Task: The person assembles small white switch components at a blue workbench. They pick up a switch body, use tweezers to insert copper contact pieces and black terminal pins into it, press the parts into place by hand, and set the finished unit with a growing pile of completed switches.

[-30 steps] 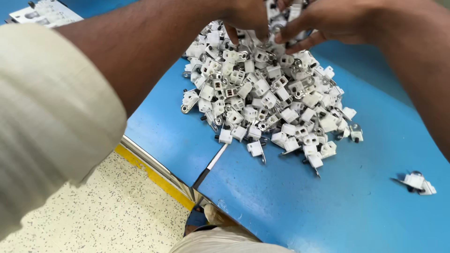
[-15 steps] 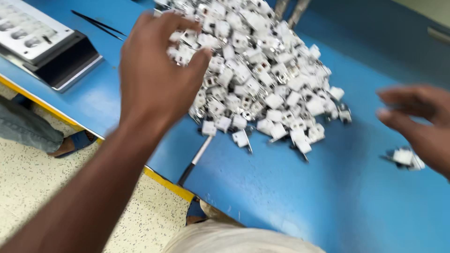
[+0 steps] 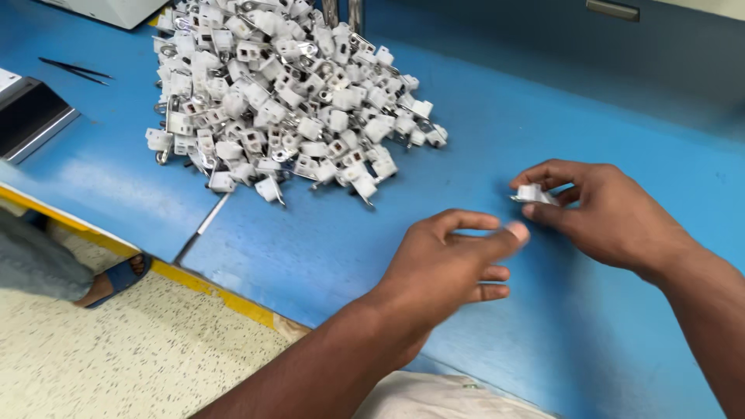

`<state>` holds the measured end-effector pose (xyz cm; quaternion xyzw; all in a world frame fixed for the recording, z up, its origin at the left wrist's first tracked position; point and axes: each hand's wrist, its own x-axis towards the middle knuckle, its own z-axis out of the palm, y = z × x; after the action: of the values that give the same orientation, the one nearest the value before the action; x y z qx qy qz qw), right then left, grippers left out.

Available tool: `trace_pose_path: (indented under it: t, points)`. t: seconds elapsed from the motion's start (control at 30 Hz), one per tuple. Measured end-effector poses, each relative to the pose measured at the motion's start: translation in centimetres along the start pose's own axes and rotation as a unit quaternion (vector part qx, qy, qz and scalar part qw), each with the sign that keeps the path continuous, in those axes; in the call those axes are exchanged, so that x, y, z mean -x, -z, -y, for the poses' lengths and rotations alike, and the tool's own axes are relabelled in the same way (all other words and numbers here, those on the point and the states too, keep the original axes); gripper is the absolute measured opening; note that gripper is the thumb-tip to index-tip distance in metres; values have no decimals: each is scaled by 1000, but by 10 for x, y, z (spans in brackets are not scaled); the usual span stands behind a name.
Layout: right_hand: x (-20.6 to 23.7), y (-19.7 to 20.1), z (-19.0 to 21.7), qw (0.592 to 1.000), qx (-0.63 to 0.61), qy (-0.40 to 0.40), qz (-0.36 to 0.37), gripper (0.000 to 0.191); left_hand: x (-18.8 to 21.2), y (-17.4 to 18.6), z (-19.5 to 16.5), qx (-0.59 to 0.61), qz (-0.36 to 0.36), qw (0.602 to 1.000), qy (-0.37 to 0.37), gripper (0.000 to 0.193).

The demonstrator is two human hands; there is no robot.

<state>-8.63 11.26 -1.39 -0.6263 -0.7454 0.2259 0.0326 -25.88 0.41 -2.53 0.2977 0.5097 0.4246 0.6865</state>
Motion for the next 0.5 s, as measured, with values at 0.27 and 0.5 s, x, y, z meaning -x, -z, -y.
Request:
trace_pose_path:
  t: [0.27,0.5]
  points:
    - [77,3,-21,925,-264,245,122,45,17,-34,40,356,-94,923,112,64]
    - [104,-8,-207,973,-50,-50,-219,31,21,-36,23,185,-124,975,11,41]
